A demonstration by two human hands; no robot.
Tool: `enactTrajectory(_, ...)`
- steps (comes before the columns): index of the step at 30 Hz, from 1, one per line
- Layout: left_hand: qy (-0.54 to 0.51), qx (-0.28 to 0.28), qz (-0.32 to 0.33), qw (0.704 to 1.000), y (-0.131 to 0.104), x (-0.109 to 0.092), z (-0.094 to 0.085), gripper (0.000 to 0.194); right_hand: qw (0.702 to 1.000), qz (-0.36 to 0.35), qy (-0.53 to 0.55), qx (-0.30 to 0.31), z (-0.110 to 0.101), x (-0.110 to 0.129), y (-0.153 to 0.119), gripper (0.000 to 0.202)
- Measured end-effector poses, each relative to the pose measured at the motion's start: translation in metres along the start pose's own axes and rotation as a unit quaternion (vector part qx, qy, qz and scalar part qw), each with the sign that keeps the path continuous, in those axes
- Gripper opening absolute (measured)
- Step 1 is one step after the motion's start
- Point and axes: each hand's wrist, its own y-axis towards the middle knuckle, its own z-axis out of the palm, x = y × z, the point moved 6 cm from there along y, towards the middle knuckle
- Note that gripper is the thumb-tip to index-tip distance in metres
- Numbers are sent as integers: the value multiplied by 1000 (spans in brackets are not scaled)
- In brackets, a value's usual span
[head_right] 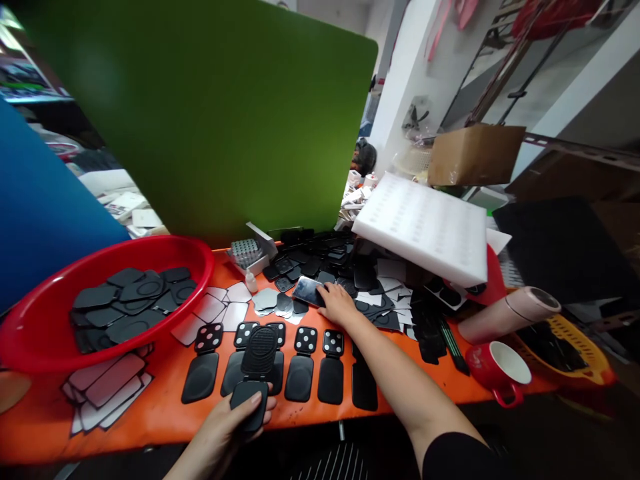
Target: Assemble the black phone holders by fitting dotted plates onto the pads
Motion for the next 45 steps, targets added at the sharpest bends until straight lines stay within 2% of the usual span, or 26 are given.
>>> enactTrajectory(5,-6,11,18,1000,6,5,1,39,1000,-8,-5,8,3,3,7,80)
enactTrajectory(9,4,5,21,1000,10,5,0,41,1000,-8,9,5,-12,18,-7,80)
enactTrajectory(11,9,4,18,1000,11,4,2,41,998,-38,44,5,-24,38,-25,81)
enactTrajectory(15,19,5,2,1000,15,6,10,43,972,-191,134,12,-46,96,-71,87)
enactTrajectory(17,28,-6,1,1000,16,7,13,45,967,-214,138,19,-48,112,-86,90)
enactTrajectory(22,21,36,12,999,13,5,23,45,972,-204,118,17,-48,121,-96,86)
enactTrajectory(26,20,38,11,999,6,2,24,46,969,-224,99,9,-59,125,-102,79)
enactTrajectory(30,5,36,16,999,3,-1,24,43,970,-208,125,-9,-73,118,-103,73)
enactTrajectory(34,5,26,26,999,3,-2,21,45,958,-130,229,-108,-80,89,-103,62)
enactTrajectory(36,3,38,33,999,4,-3,20,45,931,-80,321,-158,-76,70,-106,58)
enactTrajectory(38,1,39,38,998,5,-3,19,44,888,-28,420,-183,-65,52,-110,55)
enactTrajectory(41,9,33,35,999,9,1,19,47,832,40,522,-184,-43,34,-118,51)
enactTrajectory(45,15,20,54,998,16,4,22,52,784,77,593,-170,-16,24,-125,48)
